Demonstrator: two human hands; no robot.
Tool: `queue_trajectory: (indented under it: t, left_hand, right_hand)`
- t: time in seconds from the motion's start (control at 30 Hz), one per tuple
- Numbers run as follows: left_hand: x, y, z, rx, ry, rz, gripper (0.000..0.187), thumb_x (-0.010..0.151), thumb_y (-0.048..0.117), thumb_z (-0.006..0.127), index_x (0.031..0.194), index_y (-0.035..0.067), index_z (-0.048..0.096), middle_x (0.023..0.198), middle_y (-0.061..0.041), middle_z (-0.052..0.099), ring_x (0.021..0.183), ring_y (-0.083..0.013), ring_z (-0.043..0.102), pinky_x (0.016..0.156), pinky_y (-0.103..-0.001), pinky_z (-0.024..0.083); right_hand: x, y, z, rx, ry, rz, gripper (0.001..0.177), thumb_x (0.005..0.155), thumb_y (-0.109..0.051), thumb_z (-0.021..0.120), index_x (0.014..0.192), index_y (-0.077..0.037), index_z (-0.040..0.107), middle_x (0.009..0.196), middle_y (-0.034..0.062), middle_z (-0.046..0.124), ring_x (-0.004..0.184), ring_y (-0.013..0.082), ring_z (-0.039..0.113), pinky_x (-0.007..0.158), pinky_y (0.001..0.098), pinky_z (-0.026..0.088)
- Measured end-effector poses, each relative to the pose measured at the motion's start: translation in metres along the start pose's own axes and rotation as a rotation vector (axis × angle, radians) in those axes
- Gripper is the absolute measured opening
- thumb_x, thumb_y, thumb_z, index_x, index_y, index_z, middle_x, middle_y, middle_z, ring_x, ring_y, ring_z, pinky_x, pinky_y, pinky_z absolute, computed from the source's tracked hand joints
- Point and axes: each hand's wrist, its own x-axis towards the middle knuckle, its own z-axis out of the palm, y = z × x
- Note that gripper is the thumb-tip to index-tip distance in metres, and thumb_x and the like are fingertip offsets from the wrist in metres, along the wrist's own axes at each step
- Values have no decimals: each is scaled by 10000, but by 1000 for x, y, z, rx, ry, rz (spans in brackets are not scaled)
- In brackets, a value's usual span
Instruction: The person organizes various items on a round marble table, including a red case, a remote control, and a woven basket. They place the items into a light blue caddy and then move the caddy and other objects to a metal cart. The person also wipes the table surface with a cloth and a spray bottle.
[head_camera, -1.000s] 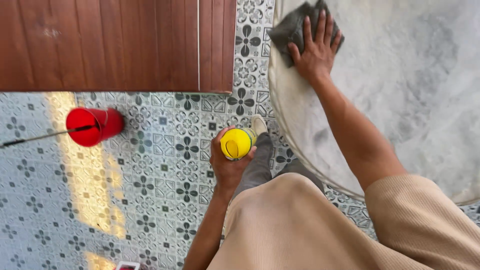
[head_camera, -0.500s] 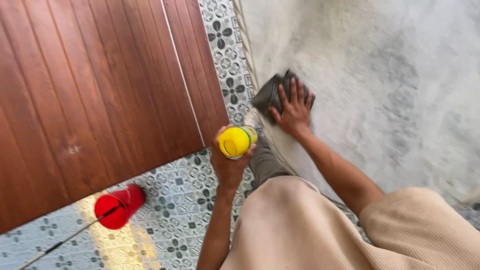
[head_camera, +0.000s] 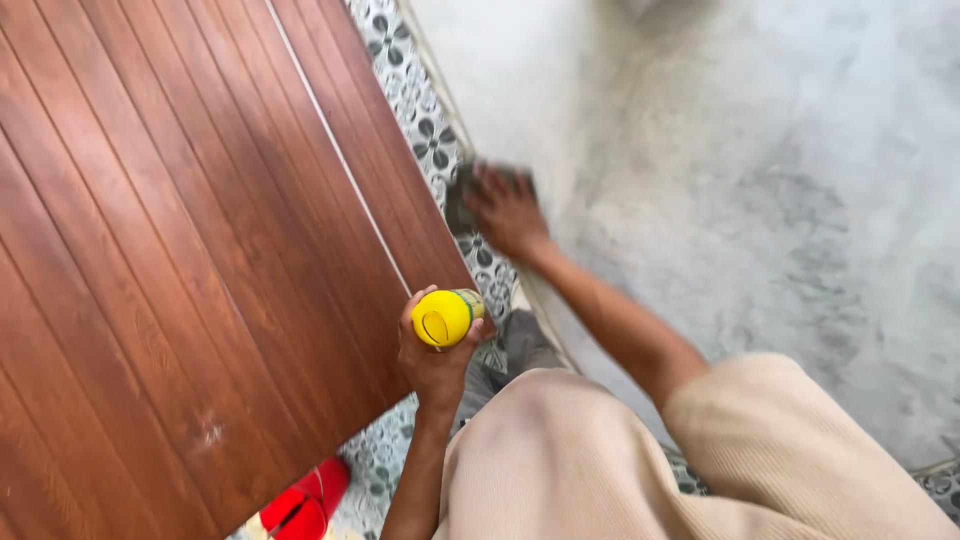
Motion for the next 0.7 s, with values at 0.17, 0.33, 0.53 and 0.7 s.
queue_trajectory:
  t: [0.17,0.33,0.53,0.7]
  left_hand:
    - [62,28,44,-117,-43,-20,818,640,189,976,1334,56,564,1228,-156,713,1145,-375,683,1004,-519,497]
    - [101,31,122,-226,-296,151,809,653,234,976,1335,64,576,1234,-120,695,1155,-348,669,1037,-479,493]
    - [149,38,212,-362,-628,413,769,655,160,941,1331,62,589,1211,-131,683,1124,-353,663,1019,-475,514]
    - [193,43,246,-407,-972,505,817,663,155,933,1384,82,555,1321,-100,652,1207,-317,625,1071,-437,487]
  right_hand:
    - [-103,11,-64,104,-241,308,621,966,-590,541,1538,-369,445,1701,16,273,1573,260,208,1246,573,85]
    - [-140,82,-105,-36,-290,831,659,1021,-594,433,1613,-331,311,1744,44,82,1593,299,49,1233,633,38]
    - [-116,138,-95,-58,-142,1214,682,1059,-612,378,1641,-273,271,1735,113,67,1585,355,31,1201,689,21]
    - [-67,127,-87,12,-67,1575,725,1006,-538,546,1621,-222,328,1717,172,114,1577,403,77,1200,718,67]
